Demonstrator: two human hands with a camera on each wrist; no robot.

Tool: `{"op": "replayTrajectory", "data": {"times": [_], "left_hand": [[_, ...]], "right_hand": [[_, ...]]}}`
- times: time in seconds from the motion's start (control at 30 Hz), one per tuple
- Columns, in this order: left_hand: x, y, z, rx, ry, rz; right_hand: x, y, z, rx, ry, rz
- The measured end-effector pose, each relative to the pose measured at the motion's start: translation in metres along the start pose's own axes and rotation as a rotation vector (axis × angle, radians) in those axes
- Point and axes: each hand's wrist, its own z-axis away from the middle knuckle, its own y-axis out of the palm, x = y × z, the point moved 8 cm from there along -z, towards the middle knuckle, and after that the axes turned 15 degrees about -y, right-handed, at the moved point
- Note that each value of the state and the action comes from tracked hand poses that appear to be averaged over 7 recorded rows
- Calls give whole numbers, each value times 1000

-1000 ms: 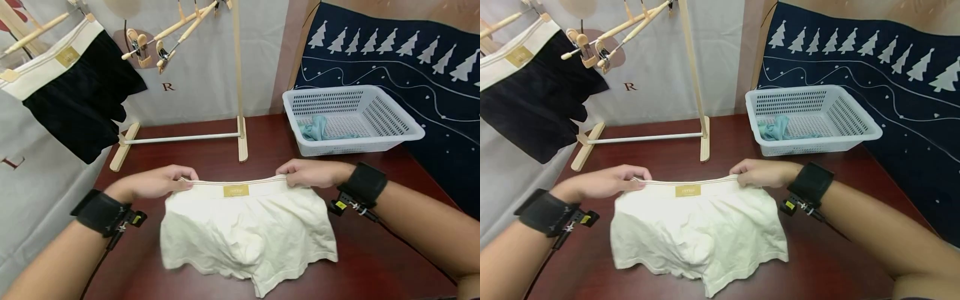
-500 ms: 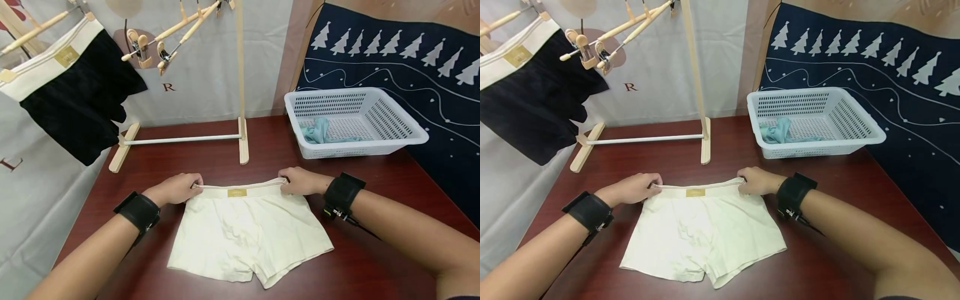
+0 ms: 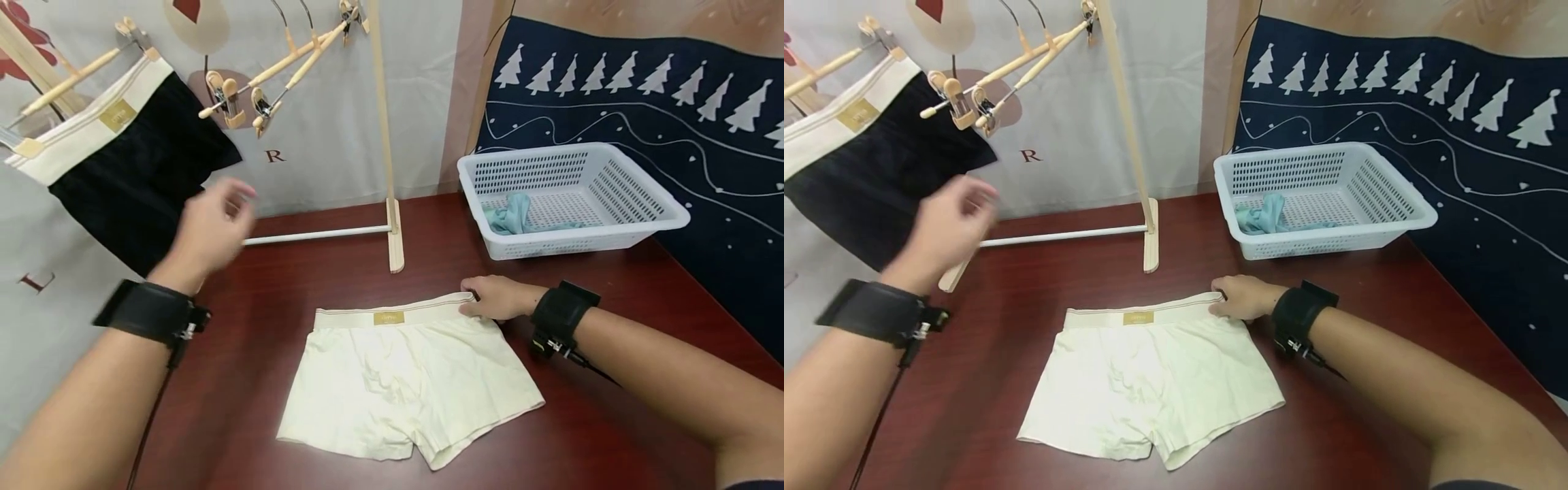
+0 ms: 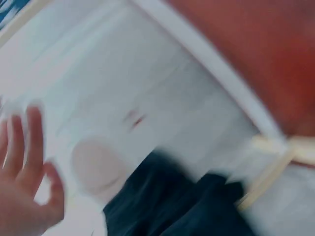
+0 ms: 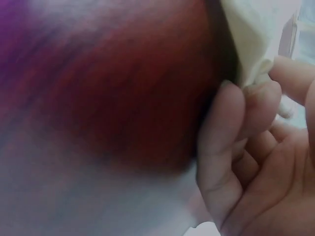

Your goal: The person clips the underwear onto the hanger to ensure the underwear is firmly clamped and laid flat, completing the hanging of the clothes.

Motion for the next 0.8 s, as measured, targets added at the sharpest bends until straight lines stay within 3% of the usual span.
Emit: {"op": "replayTrajectory", "data": {"times": [0.1,0.17,0.23,0.33,0.43,0.6,0.8], "left_hand": [[-21,-60,-6,-256,49,215],[-42,-86,-8,-327,127,285],[-66,-98,-9,-327,203,259],[-99,-96,-13,-255,260,80],[-120,-85,-19,-157,240,-115],[-129,-74,-30,-33,131,-285],[-134,-73,-40,-4,68,-439]], "right_hand": [[2,1,-1,-15,-30,31],[4,0,-2,-27,-40,48],[5,0,-2,-31,-40,74],[5,1,-1,-22,-43,107],[3,4,0,-13,-54,129],[3,5,-1,-29,-93,167],[4,3,-1,-47,-110,184]]}}
